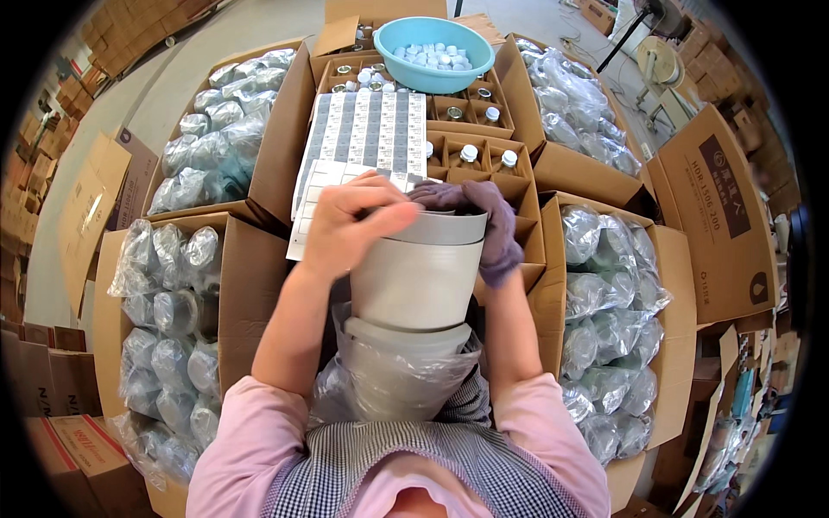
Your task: The person unpacks cylindrical containers from plastic bags, removes lids, places metal inserts inside, and reassembles them. They then place the assembled containers into a cardboard box.
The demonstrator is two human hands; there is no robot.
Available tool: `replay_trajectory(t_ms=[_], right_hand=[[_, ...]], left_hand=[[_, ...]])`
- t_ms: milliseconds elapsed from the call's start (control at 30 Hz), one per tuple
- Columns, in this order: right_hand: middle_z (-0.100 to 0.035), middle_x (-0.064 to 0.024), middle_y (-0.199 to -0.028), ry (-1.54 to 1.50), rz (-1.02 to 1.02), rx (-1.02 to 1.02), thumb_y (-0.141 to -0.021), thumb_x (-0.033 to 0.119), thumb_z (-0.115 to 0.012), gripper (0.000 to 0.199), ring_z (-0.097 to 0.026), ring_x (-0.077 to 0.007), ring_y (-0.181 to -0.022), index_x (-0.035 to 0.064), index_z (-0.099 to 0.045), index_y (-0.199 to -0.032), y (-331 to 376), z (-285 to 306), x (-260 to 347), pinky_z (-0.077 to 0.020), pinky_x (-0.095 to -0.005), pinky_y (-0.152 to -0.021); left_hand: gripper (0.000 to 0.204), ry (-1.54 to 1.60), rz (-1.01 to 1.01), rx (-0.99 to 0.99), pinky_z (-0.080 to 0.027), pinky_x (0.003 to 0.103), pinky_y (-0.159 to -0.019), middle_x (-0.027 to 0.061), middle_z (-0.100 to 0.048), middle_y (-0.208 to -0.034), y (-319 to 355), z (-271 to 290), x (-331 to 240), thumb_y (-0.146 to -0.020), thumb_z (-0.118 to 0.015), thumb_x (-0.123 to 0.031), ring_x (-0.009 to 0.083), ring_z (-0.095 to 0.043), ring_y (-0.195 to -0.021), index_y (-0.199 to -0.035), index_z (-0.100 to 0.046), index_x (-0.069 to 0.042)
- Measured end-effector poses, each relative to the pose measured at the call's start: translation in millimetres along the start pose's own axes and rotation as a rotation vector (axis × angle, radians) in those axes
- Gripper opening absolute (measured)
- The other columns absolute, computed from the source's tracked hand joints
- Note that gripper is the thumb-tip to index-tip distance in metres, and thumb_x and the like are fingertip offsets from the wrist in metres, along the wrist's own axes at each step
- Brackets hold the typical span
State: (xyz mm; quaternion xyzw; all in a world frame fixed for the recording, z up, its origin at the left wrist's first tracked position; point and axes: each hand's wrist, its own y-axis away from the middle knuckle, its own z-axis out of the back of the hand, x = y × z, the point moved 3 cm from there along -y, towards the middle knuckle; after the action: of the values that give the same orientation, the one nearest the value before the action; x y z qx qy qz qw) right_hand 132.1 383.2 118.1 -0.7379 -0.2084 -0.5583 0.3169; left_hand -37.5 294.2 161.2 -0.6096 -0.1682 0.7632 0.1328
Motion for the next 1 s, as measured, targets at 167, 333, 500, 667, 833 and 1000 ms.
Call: replay_trajectory(t_ms=[167, 333, 500, 667, 833, 1000], right_hand=[[-0.069, -0.0173, -0.111, 1.143, 0.675, 0.074, -0.097, 0.011, -0.051, 0.025, -0.071, -0.0261, -0.093, -0.0007, -0.059, -0.117, 19, -53, 89, -0.0556, -0.0359, -0.080], [-0.067, -0.0176, -0.118, -0.150, 0.122, -0.067, -0.102, 0.052, -0.023, 0.073, -0.062, -0.0273, -0.112, -0.0052, -0.065, -0.120, 0, 17, 35, -0.0431, -0.0360, -0.104], [-0.069, -0.0200, -0.113, 0.735, -0.008, -0.006, -0.105, 0.036, -0.032, 0.052, -0.066, -0.0286, -0.107, -0.0016, -0.064, -0.119, 10, -9, 39, -0.0471, -0.0374, -0.099], [-0.068, -0.0178, -0.098, 1.001, 0.409, -0.053, -0.091, 0.013, -0.055, 0.025, -0.066, -0.0332, -0.095, 0.0023, -0.066, -0.110, 15, -19, 62, -0.0530, -0.0378, -0.083], [-0.061, -0.0139, -0.132, 0.030, 0.083, -0.070, -0.100, 0.038, -0.050, 0.051, -0.053, -0.0166, -0.126, -0.0048, -0.063, -0.123, 12, 19, 31, -0.0441, -0.0335, -0.103], [-0.070, -0.0191, -0.092, 0.942, 0.094, 0.077, -0.096, 0.045, -0.053, 0.047, -0.070, -0.0263, -0.084, 0.0034, -0.070, -0.110, 10, -46, 89, -0.0513, -0.0409, -0.074]], left_hand=[[0.047, 1.194, -0.115, 0.160, -0.045, 0.035, -0.091, 0.0158, -0.063, -0.105, 4, -11, 103, -0.102, -0.046, -0.041, 0.0256, -0.059, -0.096, -0.101, -0.068, 0.000], [0.036, 0.298, -0.161, -0.097, -0.045, 0.032, -0.094, 0.0129, -0.067, -0.110, -18, 1, 8, -0.097, -0.054, -0.024, 0.0199, -0.062, -0.104, -0.107, -0.069, 0.008], [0.047, 0.722, -0.237, 0.037, -0.045, 0.034, -0.080, 0.0138, -0.065, -0.085, 2, 1, 75, -0.098, -0.047, -0.044, 0.0243, -0.057, -0.084, -0.095, -0.073, -0.004], [0.059, 1.054, -0.299, 0.149, -0.036, 0.042, -0.105, 0.0185, -0.065, -0.100, -16, -22, 121, -0.103, -0.032, -0.048, 0.0301, -0.056, -0.101, -0.094, -0.068, -0.003], [0.048, 0.164, -0.150, 0.015, -0.045, 0.037, -0.097, 0.0213, -0.067, -0.112, -14, -5, 8, -0.094, -0.054, -0.038, 0.0285, -0.060, -0.108, -0.103, -0.072, 0.005], [0.052, 0.818, -0.235, 0.024, -0.046, 0.045, -0.092, 0.0167, -0.069, -0.104, -2, 1, 94, -0.093, -0.057, -0.050, 0.0341, -0.059, -0.097, -0.093, -0.074, 0.000]])
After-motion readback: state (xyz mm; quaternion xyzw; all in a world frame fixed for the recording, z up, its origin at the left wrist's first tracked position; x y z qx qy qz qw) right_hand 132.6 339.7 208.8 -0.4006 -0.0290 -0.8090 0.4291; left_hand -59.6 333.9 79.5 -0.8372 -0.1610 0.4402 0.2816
